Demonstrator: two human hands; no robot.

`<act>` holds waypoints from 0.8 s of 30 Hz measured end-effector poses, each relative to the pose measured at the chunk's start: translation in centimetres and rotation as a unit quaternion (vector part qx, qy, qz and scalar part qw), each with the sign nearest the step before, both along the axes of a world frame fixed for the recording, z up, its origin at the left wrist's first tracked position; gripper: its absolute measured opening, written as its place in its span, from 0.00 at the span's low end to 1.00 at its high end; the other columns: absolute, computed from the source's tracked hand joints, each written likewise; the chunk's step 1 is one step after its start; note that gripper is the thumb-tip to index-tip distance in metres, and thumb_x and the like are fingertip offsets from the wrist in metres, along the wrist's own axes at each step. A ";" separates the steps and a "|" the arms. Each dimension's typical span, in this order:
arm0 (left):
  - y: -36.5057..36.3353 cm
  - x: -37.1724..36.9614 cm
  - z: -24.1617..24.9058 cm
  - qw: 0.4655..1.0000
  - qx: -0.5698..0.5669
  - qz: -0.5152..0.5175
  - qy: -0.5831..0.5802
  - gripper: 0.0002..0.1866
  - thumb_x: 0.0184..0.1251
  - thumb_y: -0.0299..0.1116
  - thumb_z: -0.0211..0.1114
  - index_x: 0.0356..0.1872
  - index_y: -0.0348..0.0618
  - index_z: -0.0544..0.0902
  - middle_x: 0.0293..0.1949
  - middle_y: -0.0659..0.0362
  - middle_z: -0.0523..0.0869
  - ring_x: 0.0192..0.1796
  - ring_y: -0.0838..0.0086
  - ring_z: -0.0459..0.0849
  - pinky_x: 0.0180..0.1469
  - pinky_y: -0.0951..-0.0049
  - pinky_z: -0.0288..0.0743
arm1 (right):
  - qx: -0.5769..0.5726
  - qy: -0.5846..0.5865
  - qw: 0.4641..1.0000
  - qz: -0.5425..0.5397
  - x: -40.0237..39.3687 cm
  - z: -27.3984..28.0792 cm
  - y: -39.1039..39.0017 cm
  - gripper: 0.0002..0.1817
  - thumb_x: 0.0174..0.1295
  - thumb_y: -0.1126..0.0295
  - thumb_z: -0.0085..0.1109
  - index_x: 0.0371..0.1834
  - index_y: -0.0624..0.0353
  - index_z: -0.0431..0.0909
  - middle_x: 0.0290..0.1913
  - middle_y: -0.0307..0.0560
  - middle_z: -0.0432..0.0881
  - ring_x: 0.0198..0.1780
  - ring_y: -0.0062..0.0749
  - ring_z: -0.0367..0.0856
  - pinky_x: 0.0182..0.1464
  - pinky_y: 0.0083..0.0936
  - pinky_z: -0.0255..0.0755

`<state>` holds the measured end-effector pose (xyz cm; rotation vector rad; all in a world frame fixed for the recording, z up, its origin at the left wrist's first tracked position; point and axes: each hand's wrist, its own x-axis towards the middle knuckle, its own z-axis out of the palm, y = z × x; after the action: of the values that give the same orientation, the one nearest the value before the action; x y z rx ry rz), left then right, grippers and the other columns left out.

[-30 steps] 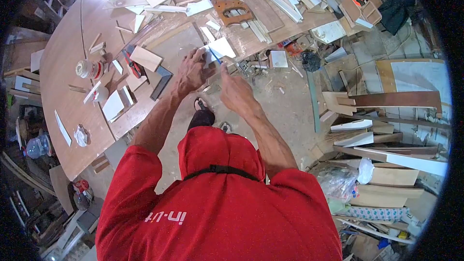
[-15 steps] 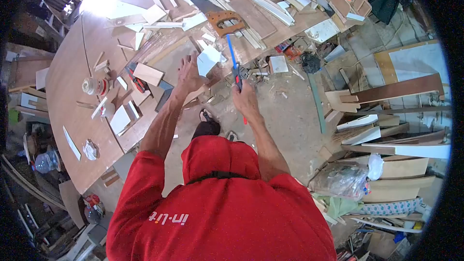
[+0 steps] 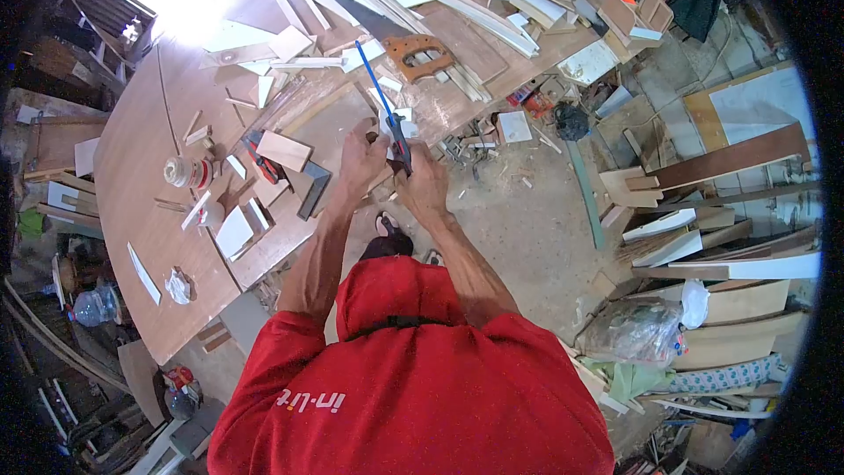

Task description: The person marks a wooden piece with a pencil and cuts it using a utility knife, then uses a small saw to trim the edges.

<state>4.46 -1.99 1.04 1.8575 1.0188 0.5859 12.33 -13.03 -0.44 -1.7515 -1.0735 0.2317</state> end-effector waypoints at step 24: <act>5.1 -3.0 -5.2 0.995 0.050 -0.085 0.006 0.16 0.58 0.26 0.58 0.48 0.36 0.79 0.39 0.36 0.82 0.43 0.38 0.79 0.49 0.49 0.73 | -0.135 0.212 0.958 -0.138 4.2 -3.6 0.6 0.10 0.64 0.65 0.60 0.31 0.60 0.75 0.20 0.36 0.75 0.18 0.18 0.70 0.21 0.21 0.64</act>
<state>1.45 3.14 -4.20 2.0155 0.8416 0.5316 16.53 -12.44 -4.06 -1.9540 -0.4975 0.5711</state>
